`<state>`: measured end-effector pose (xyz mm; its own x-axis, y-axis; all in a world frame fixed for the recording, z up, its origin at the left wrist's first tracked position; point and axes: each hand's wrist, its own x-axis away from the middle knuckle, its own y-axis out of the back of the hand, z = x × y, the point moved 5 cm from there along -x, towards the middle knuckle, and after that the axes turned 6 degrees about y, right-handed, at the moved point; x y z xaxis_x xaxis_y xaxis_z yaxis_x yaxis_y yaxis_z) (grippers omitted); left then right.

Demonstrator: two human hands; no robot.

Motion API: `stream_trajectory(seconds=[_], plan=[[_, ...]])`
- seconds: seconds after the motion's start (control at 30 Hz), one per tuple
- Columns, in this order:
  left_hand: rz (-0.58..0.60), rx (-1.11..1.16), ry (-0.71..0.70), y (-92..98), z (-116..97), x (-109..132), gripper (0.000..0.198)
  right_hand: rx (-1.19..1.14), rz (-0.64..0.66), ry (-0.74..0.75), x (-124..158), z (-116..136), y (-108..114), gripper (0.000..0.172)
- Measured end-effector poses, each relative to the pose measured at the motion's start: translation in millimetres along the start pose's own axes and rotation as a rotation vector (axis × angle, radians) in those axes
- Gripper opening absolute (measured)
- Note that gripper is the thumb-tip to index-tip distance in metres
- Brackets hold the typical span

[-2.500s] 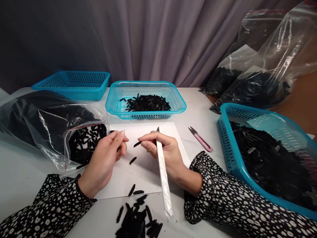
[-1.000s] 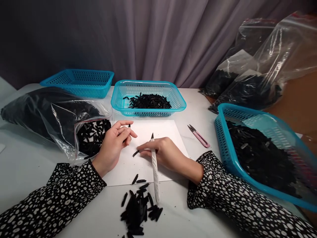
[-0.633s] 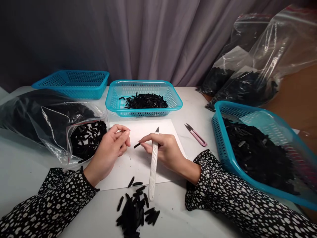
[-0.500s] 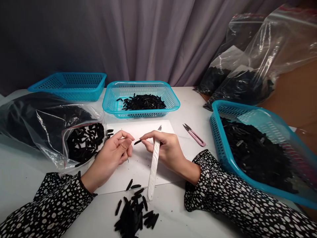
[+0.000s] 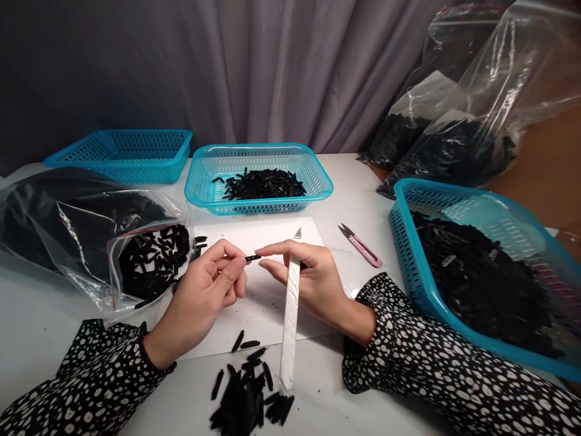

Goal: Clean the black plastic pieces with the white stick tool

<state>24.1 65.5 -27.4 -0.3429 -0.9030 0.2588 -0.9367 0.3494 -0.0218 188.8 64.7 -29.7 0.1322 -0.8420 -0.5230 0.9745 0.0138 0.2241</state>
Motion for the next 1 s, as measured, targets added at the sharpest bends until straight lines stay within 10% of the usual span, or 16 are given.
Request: stream_trajectory(seconds=[0.57,0.73,1.0], plan=[[-0.031,-0.314,-0.128,-7.2,-4.9,12.5,0.022,-0.13,-0.078,-0.277,-1.9,-10.0,3.0,0.025],[-0.058,-0.224,-0.092,-4.5,-6.4,12.4,0.024,-0.127,-0.135,-0.264,-2.1,-13.0,8.4,0.044],[-0.202,-0.476,-0.287,1.4,-12.3,13.2,0.015,-0.175,-0.04,-0.158,-0.6,-1.1,1.6,0.027]])
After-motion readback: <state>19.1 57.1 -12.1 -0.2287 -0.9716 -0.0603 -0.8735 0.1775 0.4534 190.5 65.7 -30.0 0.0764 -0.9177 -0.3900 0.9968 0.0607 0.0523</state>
